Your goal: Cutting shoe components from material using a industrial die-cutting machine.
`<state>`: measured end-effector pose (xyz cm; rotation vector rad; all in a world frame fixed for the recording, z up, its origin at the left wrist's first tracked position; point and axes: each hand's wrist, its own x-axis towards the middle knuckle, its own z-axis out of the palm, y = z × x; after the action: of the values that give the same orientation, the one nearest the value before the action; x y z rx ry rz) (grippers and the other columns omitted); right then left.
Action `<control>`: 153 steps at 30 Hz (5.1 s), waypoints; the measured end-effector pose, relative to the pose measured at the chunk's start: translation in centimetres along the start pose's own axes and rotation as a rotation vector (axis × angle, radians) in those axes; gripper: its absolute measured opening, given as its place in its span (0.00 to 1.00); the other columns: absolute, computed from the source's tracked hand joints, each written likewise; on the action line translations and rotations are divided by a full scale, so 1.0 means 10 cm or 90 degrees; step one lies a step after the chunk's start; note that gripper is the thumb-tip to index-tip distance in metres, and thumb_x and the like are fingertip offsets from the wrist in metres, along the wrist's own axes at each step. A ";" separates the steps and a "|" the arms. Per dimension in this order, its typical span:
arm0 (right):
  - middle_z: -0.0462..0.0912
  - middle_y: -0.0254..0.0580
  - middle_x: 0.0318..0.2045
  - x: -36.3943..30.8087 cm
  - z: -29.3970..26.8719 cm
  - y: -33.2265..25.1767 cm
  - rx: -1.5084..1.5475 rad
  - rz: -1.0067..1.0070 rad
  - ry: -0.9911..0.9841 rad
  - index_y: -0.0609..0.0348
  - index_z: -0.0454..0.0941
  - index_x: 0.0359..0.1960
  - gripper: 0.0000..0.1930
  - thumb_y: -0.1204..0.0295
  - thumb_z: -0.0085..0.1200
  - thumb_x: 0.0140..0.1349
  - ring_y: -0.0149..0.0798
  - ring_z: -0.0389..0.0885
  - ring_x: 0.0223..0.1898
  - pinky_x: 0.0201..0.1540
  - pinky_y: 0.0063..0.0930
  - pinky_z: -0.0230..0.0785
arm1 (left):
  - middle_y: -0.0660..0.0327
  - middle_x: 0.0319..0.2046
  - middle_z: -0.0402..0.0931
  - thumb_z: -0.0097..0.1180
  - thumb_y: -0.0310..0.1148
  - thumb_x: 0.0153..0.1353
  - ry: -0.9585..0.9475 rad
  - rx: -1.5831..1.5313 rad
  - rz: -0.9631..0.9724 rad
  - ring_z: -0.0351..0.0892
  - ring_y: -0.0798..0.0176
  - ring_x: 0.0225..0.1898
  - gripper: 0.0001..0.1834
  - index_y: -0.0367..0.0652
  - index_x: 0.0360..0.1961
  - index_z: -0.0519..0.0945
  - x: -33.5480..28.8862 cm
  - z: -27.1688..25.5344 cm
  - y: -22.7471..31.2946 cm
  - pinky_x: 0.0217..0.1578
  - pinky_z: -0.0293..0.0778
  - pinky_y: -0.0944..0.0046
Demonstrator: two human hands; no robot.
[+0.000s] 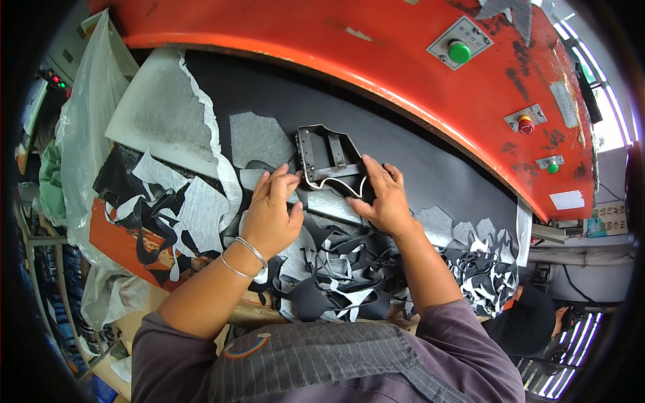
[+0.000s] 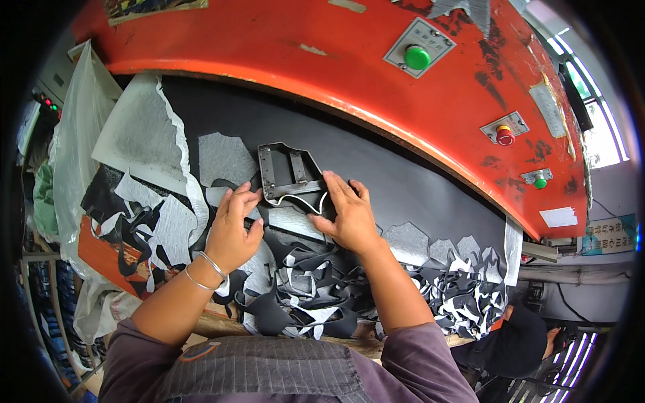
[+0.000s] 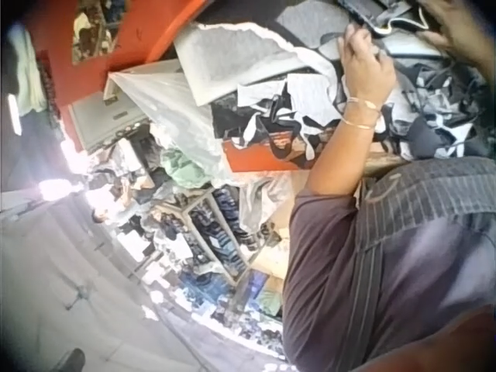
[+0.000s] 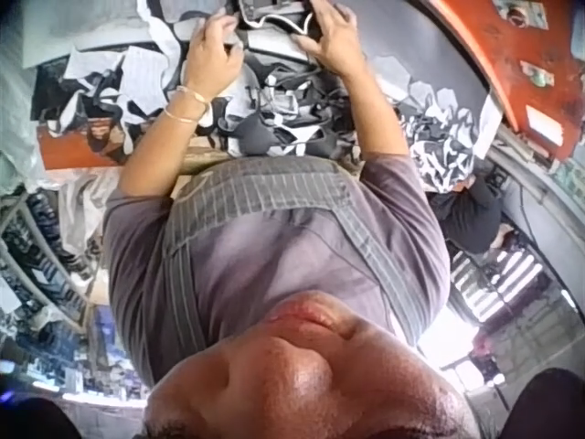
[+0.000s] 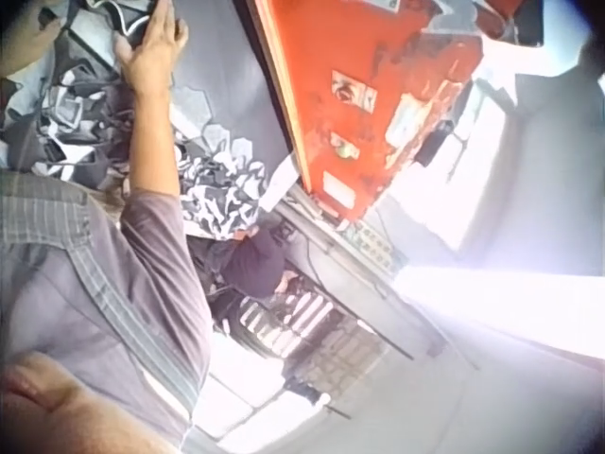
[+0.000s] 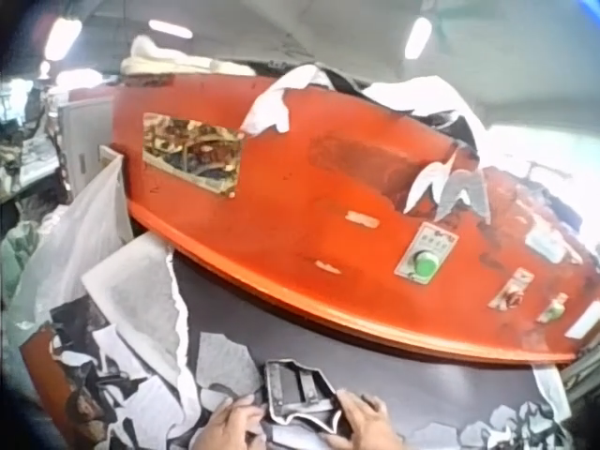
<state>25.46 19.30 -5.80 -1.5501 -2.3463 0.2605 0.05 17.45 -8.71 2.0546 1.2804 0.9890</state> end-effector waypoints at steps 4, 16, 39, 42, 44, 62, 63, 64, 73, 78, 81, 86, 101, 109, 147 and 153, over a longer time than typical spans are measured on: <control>0.66 0.56 0.63 -0.08 -0.14 0.01 -0.003 0.000 0.005 0.62 0.56 0.68 0.49 0.51 0.66 0.48 0.51 0.65 0.64 0.68 0.47 0.48 | 0.47 0.54 0.74 0.56 0.23 0.54 -0.015 0.004 0.004 0.62 0.46 0.66 0.25 0.37 0.53 0.63 0.07 -0.05 0.12 0.67 0.49 0.49; 0.56 0.62 0.67 -1.51 -2.66 1.43 -0.090 0.325 1.104 0.69 0.56 0.66 0.33 0.51 0.31 0.73 0.53 0.53 0.69 0.70 0.43 0.45 | 0.59 0.23 0.82 0.58 0.34 0.63 -0.033 -0.255 0.197 0.82 0.72 0.26 0.12 0.34 0.29 0.83 0.93 -0.32 2.03 0.27 0.76 0.69; 0.78 0.39 0.31 -2.35 -0.64 -1.88 -0.032 0.031 -0.065 0.55 0.77 0.35 0.21 0.61 0.69 0.40 0.42 0.78 0.38 0.35 0.35 0.73 | 0.56 0.24 0.76 0.58 0.37 0.55 -0.047 0.225 -0.014 0.73 0.50 0.34 0.11 0.42 0.22 0.83 -1.80 -0.79 1.43 0.40 0.68 0.53; 0.78 0.39 0.32 -2.30 -0.70 -1.85 -0.032 0.039 -0.120 0.55 0.78 0.38 0.22 0.60 0.69 0.41 0.42 0.78 0.39 0.36 0.35 0.74 | 0.55 0.27 0.77 0.57 0.43 0.55 -0.122 0.212 -0.088 0.75 0.50 0.37 0.16 0.42 0.21 0.84 -1.69 -0.87 1.49 0.43 0.69 0.53; 0.79 0.41 0.34 -2.15 -0.82 -1.79 -0.004 0.019 -0.208 0.55 0.79 0.43 0.23 0.59 0.68 0.45 0.44 0.79 0.40 0.38 0.35 0.75 | 0.52 0.27 0.80 0.57 0.48 0.55 -0.190 0.190 -0.085 0.78 0.48 0.34 0.20 0.43 0.21 0.85 -1.58 -0.95 1.41 0.40 0.73 0.53; 0.63 0.60 0.59 0.46 -0.36 -0.28 0.144 -0.064 -0.118 0.54 0.79 0.47 0.30 0.60 0.71 0.38 0.58 0.63 0.61 0.61 0.43 0.62 | 0.43 0.64 0.63 0.58 0.42 0.59 -0.190 0.172 0.003 0.56 0.47 0.68 0.35 0.31 0.62 0.66 -0.10 -0.30 0.28 0.67 0.53 0.54; 0.63 0.60 0.58 0.32 -0.41 -0.31 0.222 -0.042 -0.066 0.55 0.79 0.47 0.31 0.60 0.72 0.38 0.58 0.63 0.61 0.61 0.42 0.61 | 0.42 0.66 0.58 0.63 0.37 0.55 -0.167 -0.026 -0.088 0.57 0.48 0.69 0.42 0.30 0.66 0.59 -0.09 -0.37 0.37 0.67 0.53 0.56; 0.63 0.61 0.58 0.22 -0.46 -0.44 0.288 -0.040 -0.057 0.56 0.78 0.48 0.31 0.57 0.71 0.40 0.58 0.63 0.61 0.61 0.43 0.61 | 0.42 0.67 0.56 0.66 0.34 0.50 -0.108 -0.093 -0.049 0.58 0.47 0.68 0.47 0.33 0.68 0.54 -0.08 -0.39 0.36 0.66 0.56 0.55; 0.62 0.61 0.61 -0.43 -0.46 -0.85 0.470 -0.007 -0.196 0.55 0.72 0.58 0.36 0.56 0.69 0.47 0.59 0.62 0.62 0.64 0.43 0.56 | 0.63 0.28 0.80 0.62 0.22 0.55 -0.190 -0.170 -0.210 0.78 0.71 0.32 0.11 0.37 0.41 0.80 -0.29 -0.58 0.35 0.31 0.74 0.70; 0.61 0.61 0.63 -0.23 -0.66 -0.06 0.141 0.057 -0.045 0.50 0.79 0.50 0.30 0.60 0.72 0.40 0.61 0.60 0.64 0.64 0.43 0.59 | 0.63 0.23 0.78 0.65 0.27 0.54 -0.035 -0.234 -0.209 0.74 0.71 0.24 0.08 0.36 0.34 0.81 -0.52 -0.77 0.08 0.28 0.72 0.71; 0.60 0.57 0.65 0.01 -0.71 0.37 0.021 0.096 -0.084 0.50 0.79 0.49 0.28 0.57 0.70 0.43 0.58 0.60 0.64 0.63 0.42 0.61 | 0.54 0.38 0.78 0.68 0.34 0.51 -0.087 -0.060 -0.107 0.76 0.61 0.41 0.19 0.36 0.41 0.78 -0.11 -0.53 0.37 0.42 0.73 0.62; 0.57 0.52 0.68 0.16 -0.61 0.50 0.067 0.068 -0.116 0.48 0.72 0.59 0.36 0.57 0.68 0.46 0.54 0.60 0.66 0.65 0.44 0.58 | 0.51 0.46 0.72 0.72 0.40 0.45 -0.120 0.197 -0.043 0.69 0.50 0.53 0.30 0.38 0.47 0.75 0.26 -0.04 0.61 0.54 0.67 0.55; 0.70 0.49 0.62 -0.41 -0.37 0.78 0.064 0.156 0.046 0.53 0.62 0.67 0.41 0.55 0.65 0.51 0.50 0.67 0.63 0.68 0.44 0.48 | 0.57 0.28 0.73 0.57 0.26 0.57 0.000 -0.060 0.069 0.79 0.51 0.32 0.02 0.40 0.29 0.80 0.20 0.20 0.30 0.34 0.75 0.57; 0.72 0.50 0.60 -0.40 -0.24 0.76 0.001 0.114 0.100 0.54 0.65 0.65 0.41 0.56 0.65 0.49 0.46 0.69 0.62 0.67 0.46 0.51 | 0.54 0.24 0.74 0.62 0.24 0.51 -0.031 -0.013 -0.007 0.76 0.51 0.26 0.02 0.39 0.27 0.82 0.06 -0.18 0.30 0.31 0.72 0.57; 0.58 0.57 0.67 -1.68 -2.84 1.23 -0.015 0.129 1.069 0.64 0.57 0.67 0.34 0.47 0.29 0.73 0.50 0.56 0.68 0.69 0.47 0.46 | 0.56 0.26 0.75 0.57 0.26 0.59 0.404 0.009 0.432 0.72 0.52 0.29 0.05 0.38 0.27 0.76 0.76 0.16 2.56 0.33 0.69 0.57; 0.40 0.65 0.71 -2.06 -3.07 1.69 -0.159 0.276 0.953 0.58 0.47 0.72 0.38 0.43 0.33 0.70 0.58 0.36 0.73 0.71 0.50 0.33 | 0.55 0.20 0.65 0.55 0.31 0.61 0.122 0.063 0.290 0.67 0.49 0.27 0.14 0.38 0.20 0.69 0.56 0.12 2.69 0.32 0.65 0.54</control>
<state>58.39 6.44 14.12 -1.4482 -0.8779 -0.8437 16.77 11.29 12.24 2.4380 0.9813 1.3735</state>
